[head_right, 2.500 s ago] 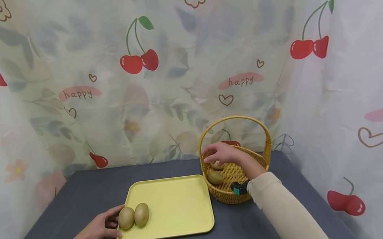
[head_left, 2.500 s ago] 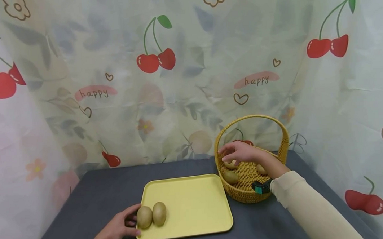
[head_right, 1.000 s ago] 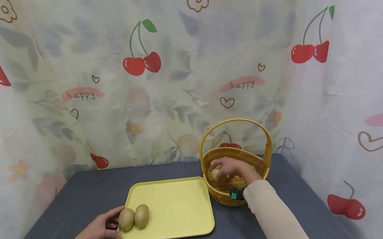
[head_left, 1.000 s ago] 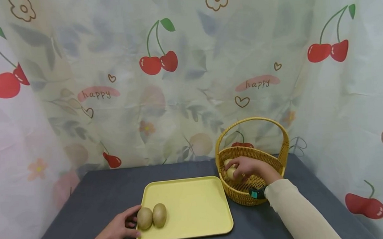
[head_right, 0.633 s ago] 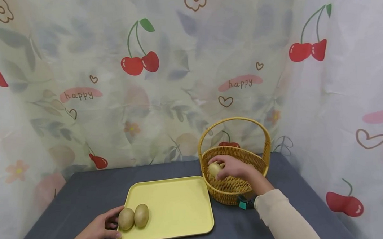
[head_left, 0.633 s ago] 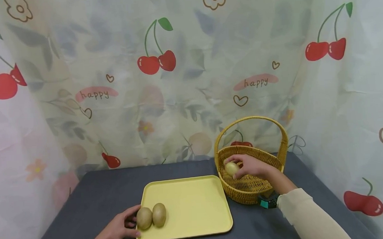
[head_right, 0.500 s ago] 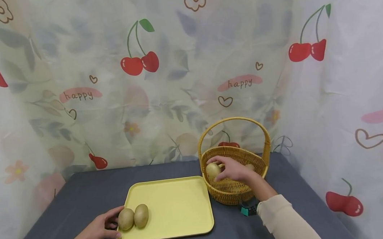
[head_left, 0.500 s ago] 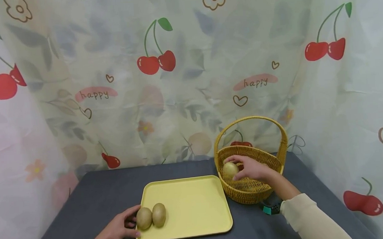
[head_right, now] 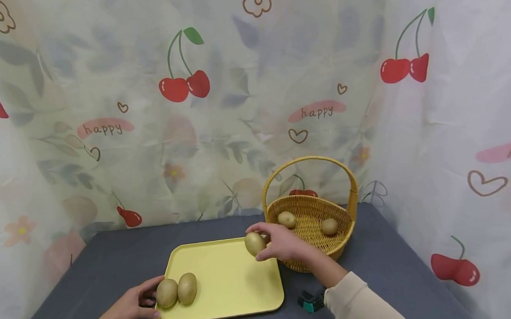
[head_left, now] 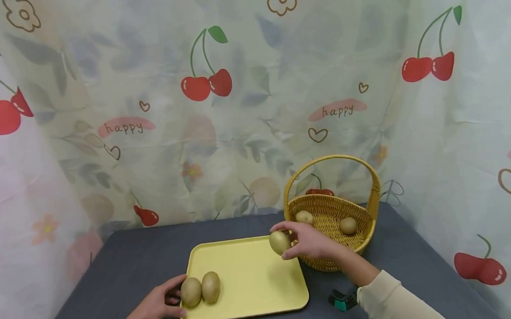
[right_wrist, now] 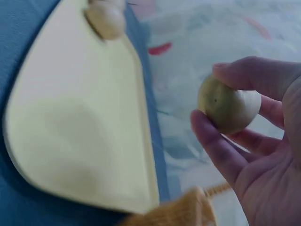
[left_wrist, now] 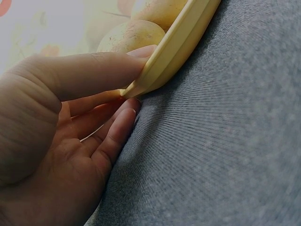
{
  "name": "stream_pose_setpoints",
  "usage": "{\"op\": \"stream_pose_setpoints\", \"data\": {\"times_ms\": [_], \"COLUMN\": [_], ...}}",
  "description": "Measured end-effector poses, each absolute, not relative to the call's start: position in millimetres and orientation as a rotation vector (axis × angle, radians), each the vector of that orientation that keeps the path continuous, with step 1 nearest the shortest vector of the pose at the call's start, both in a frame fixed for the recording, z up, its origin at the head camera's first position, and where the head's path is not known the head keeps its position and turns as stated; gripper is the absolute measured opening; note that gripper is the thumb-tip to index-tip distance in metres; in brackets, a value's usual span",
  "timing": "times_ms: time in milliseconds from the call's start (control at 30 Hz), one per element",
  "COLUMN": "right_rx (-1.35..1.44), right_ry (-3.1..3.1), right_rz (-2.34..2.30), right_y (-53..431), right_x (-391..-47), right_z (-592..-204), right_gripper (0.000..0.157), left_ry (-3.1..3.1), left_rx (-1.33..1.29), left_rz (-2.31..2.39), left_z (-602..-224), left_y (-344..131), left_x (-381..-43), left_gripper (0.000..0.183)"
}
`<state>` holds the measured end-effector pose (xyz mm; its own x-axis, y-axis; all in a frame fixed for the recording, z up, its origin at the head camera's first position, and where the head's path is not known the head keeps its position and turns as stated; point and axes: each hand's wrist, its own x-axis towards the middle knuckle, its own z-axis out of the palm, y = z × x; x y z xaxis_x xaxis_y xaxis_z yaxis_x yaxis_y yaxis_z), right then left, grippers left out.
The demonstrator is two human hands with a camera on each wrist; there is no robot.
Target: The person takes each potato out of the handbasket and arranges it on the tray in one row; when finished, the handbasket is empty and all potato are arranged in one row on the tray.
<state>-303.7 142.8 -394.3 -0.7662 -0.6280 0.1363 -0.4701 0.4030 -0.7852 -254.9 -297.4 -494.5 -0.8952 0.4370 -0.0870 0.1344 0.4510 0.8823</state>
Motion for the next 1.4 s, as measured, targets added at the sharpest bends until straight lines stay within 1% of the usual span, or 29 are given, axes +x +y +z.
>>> {"op": "stream_pose_setpoints", "data": {"times_ms": [233,567,867,1133,1400], "right_rx": [-1.002,-0.884,-0.844,-0.824,-0.852], "right_ry": [2.695,2.772,2.781,2.786,2.863], "right_rz": [-1.051,-1.112,-1.18,-1.162,-1.018], "right_y": [108,56,14,-2,0], "right_x": [-300,-299,-287,-280,-277], "right_z": [-419,-452,-478,-483,-481], "right_gripper": [0.061,0.06,0.058,0.059,0.068], "left_ry": [2.402,2.395,2.403,2.41,2.406], "left_rx": [0.471,0.501,0.508,0.521,0.513], "left_rz": [1.416,1.443,1.444,1.442,1.438], "left_z": [-496,-497,-497,-496,-494], "left_y": [-296,-296,-297,-297,-297], "left_x": [-257,-257,-257,-256,-254], "left_gripper": [0.084,0.082,0.082,0.082,0.083]}}
